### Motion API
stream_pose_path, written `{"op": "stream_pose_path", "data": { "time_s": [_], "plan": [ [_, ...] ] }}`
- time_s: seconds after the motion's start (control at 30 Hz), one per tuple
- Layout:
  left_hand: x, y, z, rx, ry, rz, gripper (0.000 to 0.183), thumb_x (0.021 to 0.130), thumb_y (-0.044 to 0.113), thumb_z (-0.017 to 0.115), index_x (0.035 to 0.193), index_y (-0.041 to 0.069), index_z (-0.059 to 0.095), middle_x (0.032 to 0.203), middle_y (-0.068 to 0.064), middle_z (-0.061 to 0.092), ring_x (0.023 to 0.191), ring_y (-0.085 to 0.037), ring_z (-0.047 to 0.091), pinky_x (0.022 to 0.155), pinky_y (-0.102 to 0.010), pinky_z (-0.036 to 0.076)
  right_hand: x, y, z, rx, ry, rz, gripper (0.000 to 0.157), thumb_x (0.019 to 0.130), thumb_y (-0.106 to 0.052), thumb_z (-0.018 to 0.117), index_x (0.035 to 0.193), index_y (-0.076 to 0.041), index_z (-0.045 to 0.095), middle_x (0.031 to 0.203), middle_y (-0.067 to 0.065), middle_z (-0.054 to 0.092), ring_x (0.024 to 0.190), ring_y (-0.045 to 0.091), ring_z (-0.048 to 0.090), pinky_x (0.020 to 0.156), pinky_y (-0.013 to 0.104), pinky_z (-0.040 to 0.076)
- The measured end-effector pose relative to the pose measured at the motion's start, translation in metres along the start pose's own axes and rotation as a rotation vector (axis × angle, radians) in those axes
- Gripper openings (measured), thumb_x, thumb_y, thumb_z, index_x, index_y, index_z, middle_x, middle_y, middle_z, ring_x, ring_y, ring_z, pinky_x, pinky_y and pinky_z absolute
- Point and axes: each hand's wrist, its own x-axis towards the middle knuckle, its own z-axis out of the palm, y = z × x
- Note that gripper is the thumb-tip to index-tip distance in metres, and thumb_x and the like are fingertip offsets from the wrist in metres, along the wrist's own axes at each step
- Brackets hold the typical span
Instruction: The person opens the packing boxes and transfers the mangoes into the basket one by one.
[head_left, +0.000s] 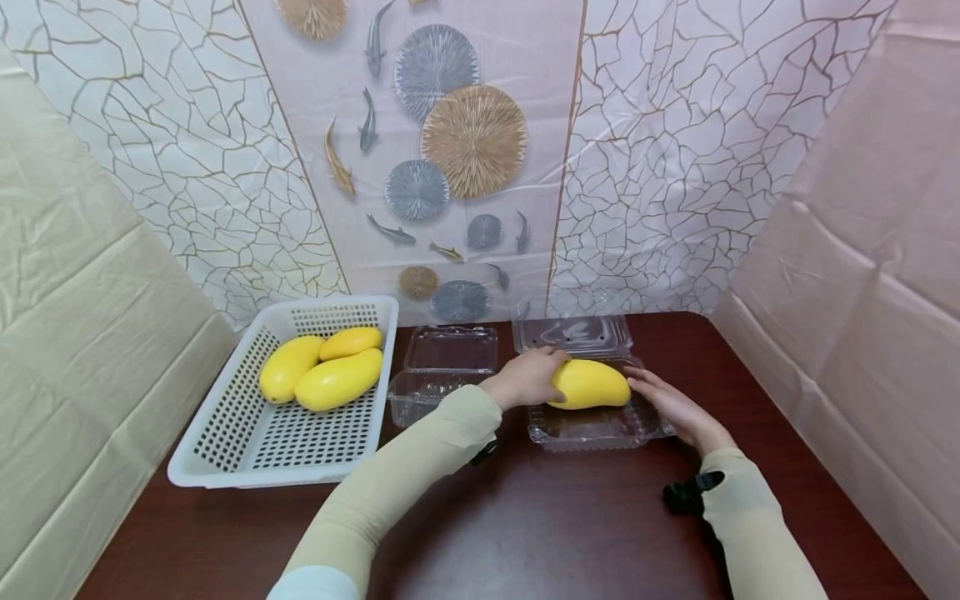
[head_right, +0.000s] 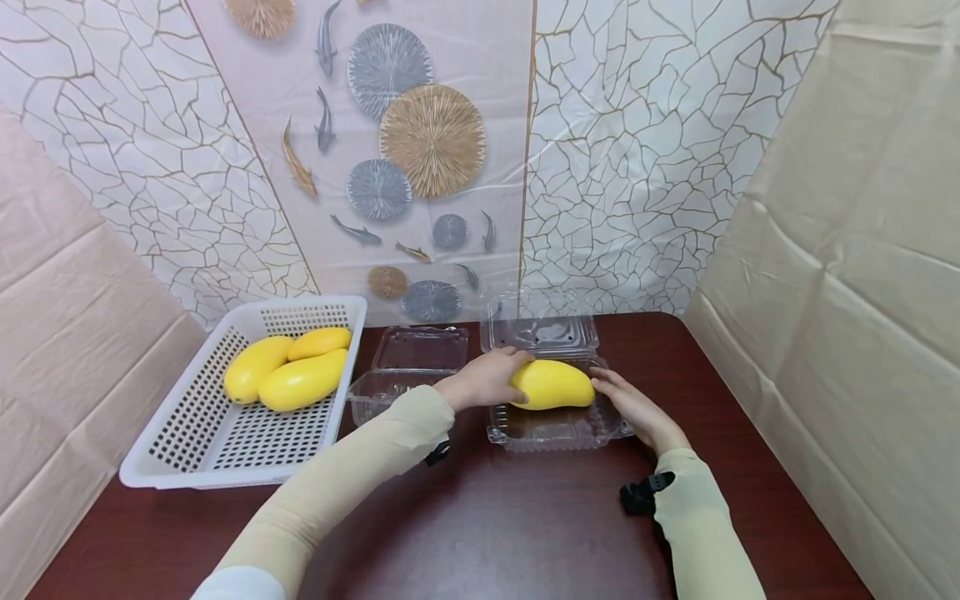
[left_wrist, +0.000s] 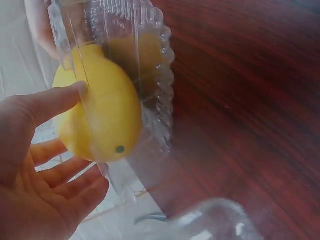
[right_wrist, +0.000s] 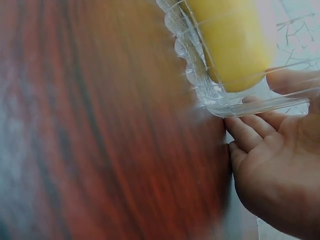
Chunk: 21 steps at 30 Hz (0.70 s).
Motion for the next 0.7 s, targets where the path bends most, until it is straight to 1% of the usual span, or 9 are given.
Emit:
{"op": "stream_pose_path", "data": {
  "time_s": [0.1, 0.2, 0.37, 0.47, 0.57, 0.7],
  "plan": [
    [0.004, 0.006, 0.000, -0.004, -0.007, -0.001, 0.070, 0.090, 0.036, 0.076, 0.150, 0.014, 0.047, 0.143, -0.006, 0.054, 0.123, -0.022, 0.056, 0.097, -0.033, 0.049, 0.000, -0.001, 0.000, -0.005, 0.003, 0.009, 0.072, 0.109, -0.048, 0.035, 0.162, -0.009, 0.009, 0.166, 0.023, -0.004, 0.150, 0.048, -0.001, 0.114, 0.070, 0.008],
    [0.007, 0.012, 0.000, 0.003, -0.019, -0.003, 0.070, 0.090, 0.037, 0.076, 0.150, 0.016, 0.047, 0.142, -0.006, 0.054, 0.122, -0.021, 0.056, 0.095, -0.034, 0.049, 0.001, -0.002, 0.000, -0.004, 0.004, 0.017, 0.071, 0.109, -0.048, 0.034, 0.162, -0.009, 0.009, 0.166, 0.023, -0.003, 0.150, 0.047, 0.000, 0.115, 0.068, 0.008],
    [0.010, 0.022, 0.003, 0.015, -0.052, -0.007, 0.075, 0.088, 0.042, 0.077, 0.150, 0.014, 0.046, 0.140, -0.006, 0.052, 0.119, -0.019, 0.056, 0.092, -0.031, 0.050, 0.001, -0.002, 0.002, -0.008, -0.003, 0.023, 0.068, 0.109, -0.045, 0.033, 0.163, -0.010, 0.009, 0.166, 0.024, -0.003, 0.150, 0.047, 0.001, 0.114, 0.068, 0.010],
    [0.009, 0.026, 0.004, -0.012, -0.070, 0.007, 0.074, 0.087, 0.040, 0.079, 0.147, 0.013, 0.046, 0.137, -0.006, 0.053, 0.116, -0.017, 0.056, 0.090, -0.030, 0.050, 0.002, -0.003, 0.002, -0.015, -0.007, 0.026, 0.068, 0.110, -0.044, 0.032, 0.163, -0.011, 0.007, 0.166, 0.024, -0.004, 0.149, 0.049, 0.000, 0.113, 0.071, 0.010],
    [0.007, 0.028, 0.006, -0.048, -0.084, 0.031, 0.072, 0.086, 0.036, 0.081, 0.144, 0.016, 0.044, 0.131, -0.005, 0.055, 0.111, -0.016, 0.058, 0.086, -0.029, 0.050, 0.002, -0.003, 0.002, -0.025, -0.004, 0.032, 0.068, 0.110, -0.045, 0.032, 0.163, -0.011, 0.007, 0.166, 0.024, -0.004, 0.149, 0.049, -0.001, 0.111, 0.073, 0.009],
    [0.004, 0.032, 0.009, -0.086, -0.100, 0.073, 0.073, 0.083, 0.032, 0.085, 0.140, 0.018, 0.042, 0.124, -0.004, 0.057, 0.104, -0.016, 0.059, 0.082, -0.028, 0.049, 0.003, -0.002, 0.001, -0.028, 0.004, 0.041, 0.067, 0.110, -0.043, 0.032, 0.163, -0.011, 0.007, 0.166, 0.024, -0.004, 0.149, 0.049, 0.001, 0.112, 0.072, 0.010]
  ]
}}
